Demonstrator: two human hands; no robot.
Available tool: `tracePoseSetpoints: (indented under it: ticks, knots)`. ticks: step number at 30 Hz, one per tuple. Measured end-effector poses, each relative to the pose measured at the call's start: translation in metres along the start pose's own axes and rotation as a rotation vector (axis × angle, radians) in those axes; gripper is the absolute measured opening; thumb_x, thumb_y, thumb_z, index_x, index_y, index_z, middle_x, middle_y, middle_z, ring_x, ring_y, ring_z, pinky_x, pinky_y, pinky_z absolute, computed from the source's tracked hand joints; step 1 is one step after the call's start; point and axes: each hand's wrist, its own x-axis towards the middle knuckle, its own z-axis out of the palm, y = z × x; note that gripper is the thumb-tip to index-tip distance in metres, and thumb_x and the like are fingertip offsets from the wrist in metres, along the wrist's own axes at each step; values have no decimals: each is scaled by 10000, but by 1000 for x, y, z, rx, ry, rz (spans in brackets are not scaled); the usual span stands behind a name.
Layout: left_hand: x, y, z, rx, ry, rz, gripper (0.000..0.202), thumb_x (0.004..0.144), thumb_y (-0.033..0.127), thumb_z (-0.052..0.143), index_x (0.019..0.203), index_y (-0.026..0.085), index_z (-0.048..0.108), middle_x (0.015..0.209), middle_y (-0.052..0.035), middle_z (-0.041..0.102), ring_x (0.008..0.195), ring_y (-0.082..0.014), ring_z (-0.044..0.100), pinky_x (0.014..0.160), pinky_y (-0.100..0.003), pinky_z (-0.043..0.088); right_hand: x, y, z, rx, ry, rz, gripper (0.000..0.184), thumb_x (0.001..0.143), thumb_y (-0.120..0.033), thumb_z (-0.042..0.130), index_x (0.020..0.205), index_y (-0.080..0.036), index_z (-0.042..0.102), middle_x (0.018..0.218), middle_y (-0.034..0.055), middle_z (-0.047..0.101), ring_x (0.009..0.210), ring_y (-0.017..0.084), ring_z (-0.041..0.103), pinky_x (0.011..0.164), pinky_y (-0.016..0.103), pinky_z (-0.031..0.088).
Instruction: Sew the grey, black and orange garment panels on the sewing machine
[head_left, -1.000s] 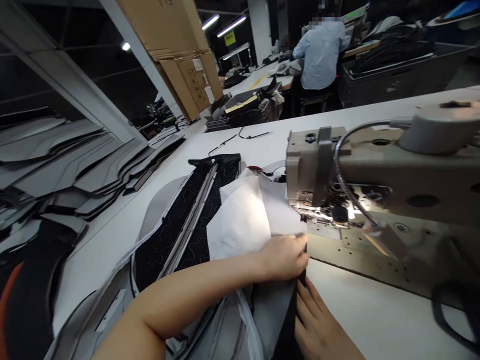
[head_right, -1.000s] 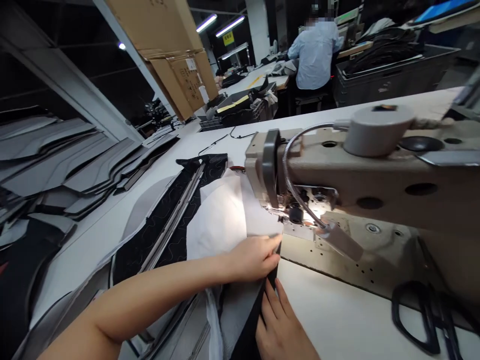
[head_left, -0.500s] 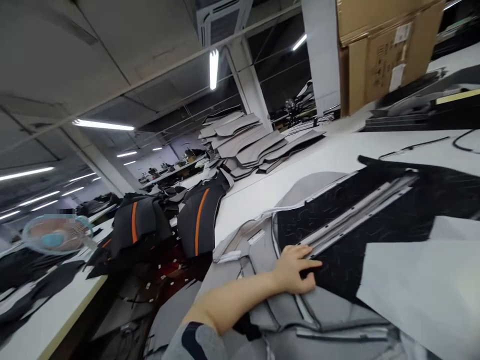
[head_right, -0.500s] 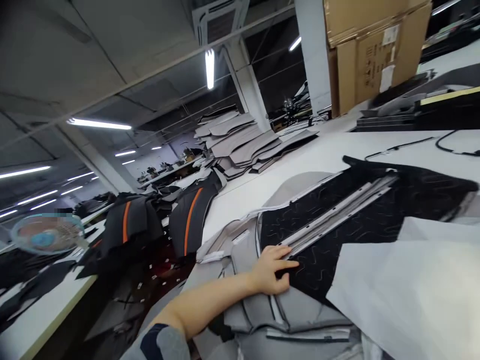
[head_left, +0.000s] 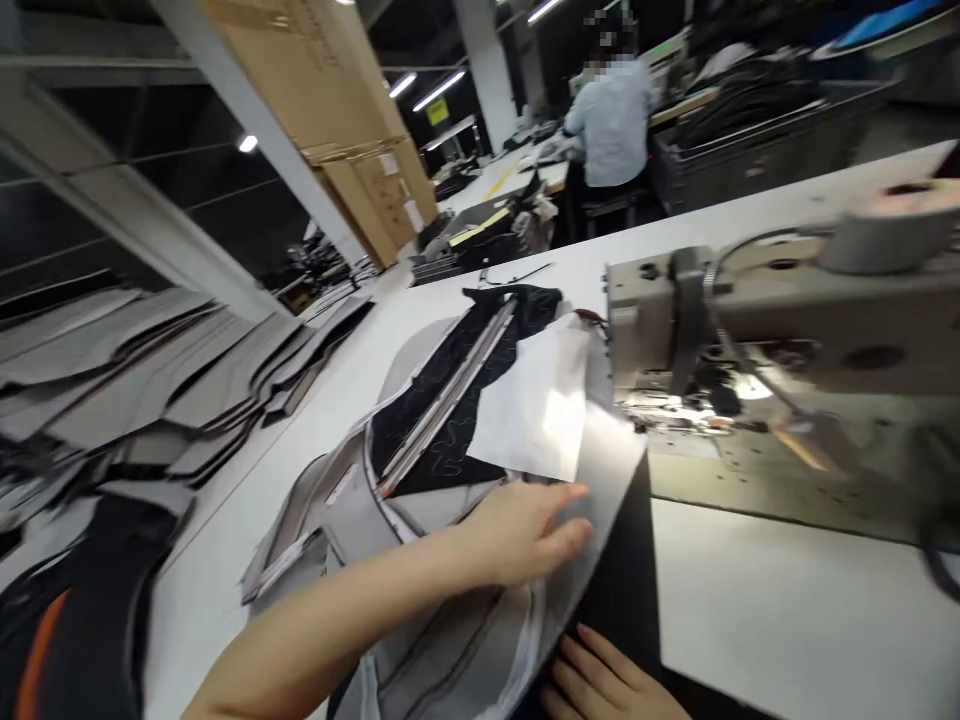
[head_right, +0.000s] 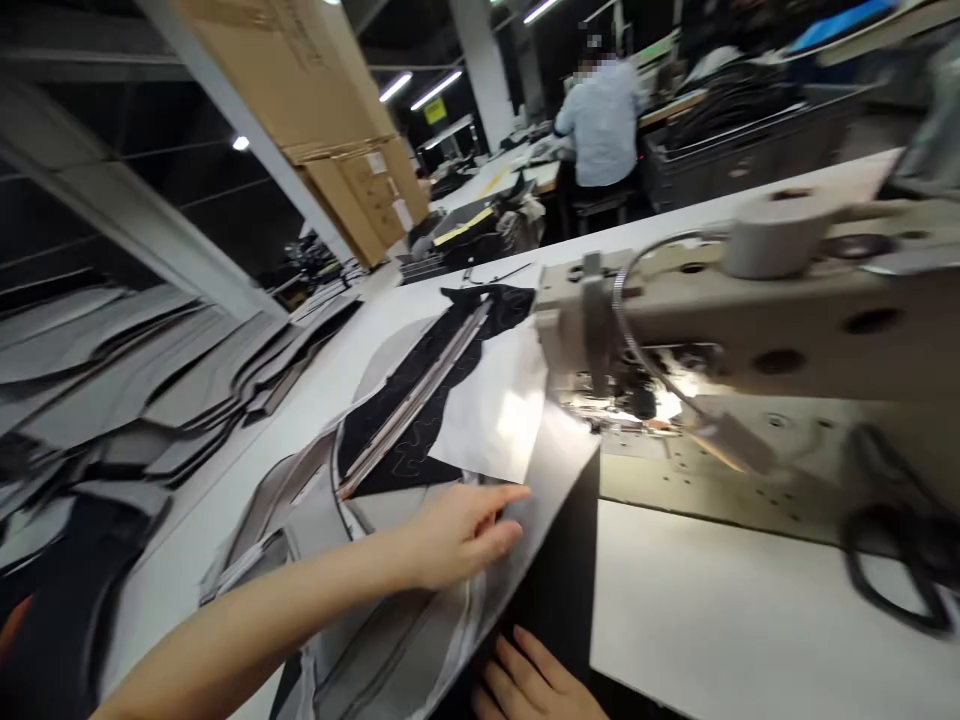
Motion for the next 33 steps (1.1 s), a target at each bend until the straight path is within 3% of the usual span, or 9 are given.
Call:
tracePoseSetpoints:
  ticks: [2, 3, 6, 8, 12, 18, 21, 26, 33]
  knots:
    - [10, 32, 5, 111, -241, -59, 765, 816, 544, 501, 1444, 156, 297, 898, -122, 688, 786, -291, 653, 650, -348, 499, 6, 11, -10, -26, -19, 30, 295, 963, -217, 373, 913, -291, 654, 832, -86, 681, 865, 119, 593, 1153, 423, 84]
    - [15, 42, 9, 175, -323, -88, 849, 803, 523, 517, 1472, 118, 187, 934, -158, 682, 802, -321, 652, 650, -377, 502, 8, 16, -16, -29, -52, 69, 239, 945, -240, 419, 934, -289, 652, 841, -76, 681, 875, 136, 593, 1148, 450, 73]
    - [27, 56, 23, 269, -443, -160, 801, 826, 262, 443, 1476, 69, 16, 951, -189, 675, 817, -321, 654, 669, -396, 505, 8, 21, -26, -38, -127, 171, 162, 875, -256, 508, 952, -262, 650, 883, -30, 683, 944, 196, 586, 1136, 469, 105]
    - [30, 58, 29, 240, -464, -183, 774, 815, 162, 384, 1472, 62, -14, 931, -185, 677, 804, -300, 653, 660, -374, 502, 3, 15, -20, -51, -89, 198, 163, 867, -222, 488, 878, -254, 648, 848, -21, 677, 922, 208, 587, 1126, 463, 146]
    - [29, 60, 33, 152, -499, -172, 778, 821, 167, 358, 1464, 60, -66, 920, -185, 676, 778, -298, 646, 626, -367, 498, -7, -10, 7, -40, 49, 200, 303, 893, -160, 415, 643, -260, 553, 560, -66, 550, 718, 177, 573, 1132, 448, 115]
    - [29, 54, 33, 226, -517, -158, 864, 792, 159, 397, 1445, 105, -167, 912, -152, 679, 774, -297, 649, 646, -395, 508, -13, -17, 12, -67, 33, 196, 240, 879, -121, 427, 807, -255, 613, 701, -59, 611, 899, 187, 605, 1135, 478, 147]
    - [30, 51, 31, 211, -597, -143, 851, 794, 160, 395, 1451, 81, -141, 918, -176, 677, 766, -305, 648, 610, -376, 500, -16, -17, 11, -74, 66, 235, 270, 891, -106, 404, 789, -236, 618, 706, -50, 625, 899, 167, 612, 1140, 429, 177]
    - [44, 51, 27, 55, -560, -152, 797, 796, 168, 369, 1478, 102, -37, 1034, -175, 657, 886, -284, 644, 706, -352, 497, -26, -16, 21, -60, 37, 254, 237, 874, -124, 438, 880, -254, 636, 725, -37, 656, 920, 180, 617, 1102, 429, 277]
    - [80, 60, 19, 55, -554, -194, 807, 794, 201, 395, 1482, 103, -15, 1150, -204, 613, 1014, -327, 612, 789, -380, 487, -16, 12, 10, 43, 40, 244, 319, 905, -138, 379, 887, -294, 657, 647, -45, 628, 905, 196, 599, 1135, 486, 101]
